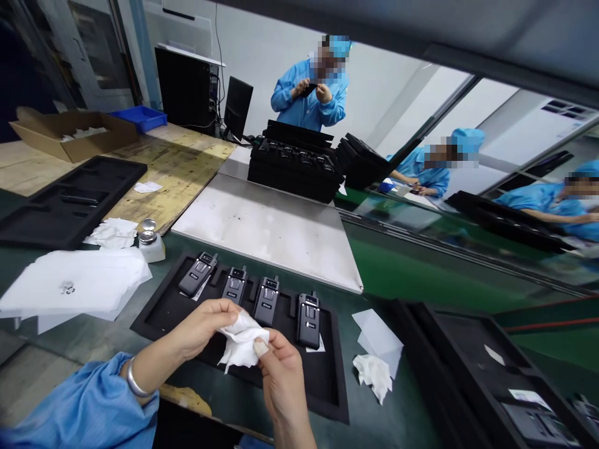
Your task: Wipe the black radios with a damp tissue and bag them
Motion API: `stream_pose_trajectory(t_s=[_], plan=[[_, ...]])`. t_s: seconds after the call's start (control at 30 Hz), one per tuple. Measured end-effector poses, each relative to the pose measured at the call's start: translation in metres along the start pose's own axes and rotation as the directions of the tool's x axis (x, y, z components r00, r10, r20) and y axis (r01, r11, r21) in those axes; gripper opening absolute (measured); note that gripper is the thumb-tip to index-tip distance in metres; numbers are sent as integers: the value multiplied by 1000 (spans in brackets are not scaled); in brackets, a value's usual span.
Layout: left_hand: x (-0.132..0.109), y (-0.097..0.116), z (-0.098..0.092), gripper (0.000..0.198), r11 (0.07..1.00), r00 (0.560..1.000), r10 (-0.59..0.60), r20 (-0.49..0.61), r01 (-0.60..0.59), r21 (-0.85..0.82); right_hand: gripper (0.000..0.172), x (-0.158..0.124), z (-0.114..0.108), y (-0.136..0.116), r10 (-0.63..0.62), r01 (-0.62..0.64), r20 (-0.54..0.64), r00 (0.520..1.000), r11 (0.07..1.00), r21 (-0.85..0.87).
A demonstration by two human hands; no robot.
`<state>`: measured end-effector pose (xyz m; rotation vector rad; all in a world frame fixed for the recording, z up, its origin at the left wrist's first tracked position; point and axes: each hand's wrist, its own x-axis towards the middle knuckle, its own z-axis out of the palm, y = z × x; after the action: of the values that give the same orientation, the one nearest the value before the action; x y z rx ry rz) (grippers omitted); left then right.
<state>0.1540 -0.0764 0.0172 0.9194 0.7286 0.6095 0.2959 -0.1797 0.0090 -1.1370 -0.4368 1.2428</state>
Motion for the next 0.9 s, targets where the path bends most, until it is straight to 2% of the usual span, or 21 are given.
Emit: stream_pose_trajectory(t_s=[0.2,0.3,0.37,0.4,0.5,0.53,0.63,0.73,0.83,0.9], plan=[[3,-8,6,30,995,995,-104,-13,104,0,29,-4,-11,-1,55,-60,113,992,997,42],[0,-8,9,35,997,996,-80,-38,80,9,27,-4,-18,-1,40,-48,126,991,997,56],[-3,-5,9,39,999,999,-49,-10,49,-7,25,-4,-22,0,29,-38,121,992,997,73],[-5,-4,8,46,999,999,-28,29,29,-23,25,-5,-24,0,25,-35,115,993,996,81],[-12,-2,6,88,996,986,55,160,-43,-75,25,-5,-27,1,0,-10,99,995,995,103],[-14,-3,5,96,994,981,82,176,-69,-81,26,-5,-28,1,-19,8,100,995,993,115],[-19,-6,5,99,989,979,147,139,-143,-37,31,-5,-28,2,-74,59,108,991,989,137],[-27,-7,7,97,962,967,241,78,-249,116,30,-6,-23,1,-89,81,72,993,991,102],[-36,-6,7,96,870,921,385,66,-386,306,29,-8,-17,0,-148,145,25,989,986,79],[-42,-4,4,92,773,867,483,122,-488,406,32,-9,-15,0,-207,208,-11,978,977,51]])
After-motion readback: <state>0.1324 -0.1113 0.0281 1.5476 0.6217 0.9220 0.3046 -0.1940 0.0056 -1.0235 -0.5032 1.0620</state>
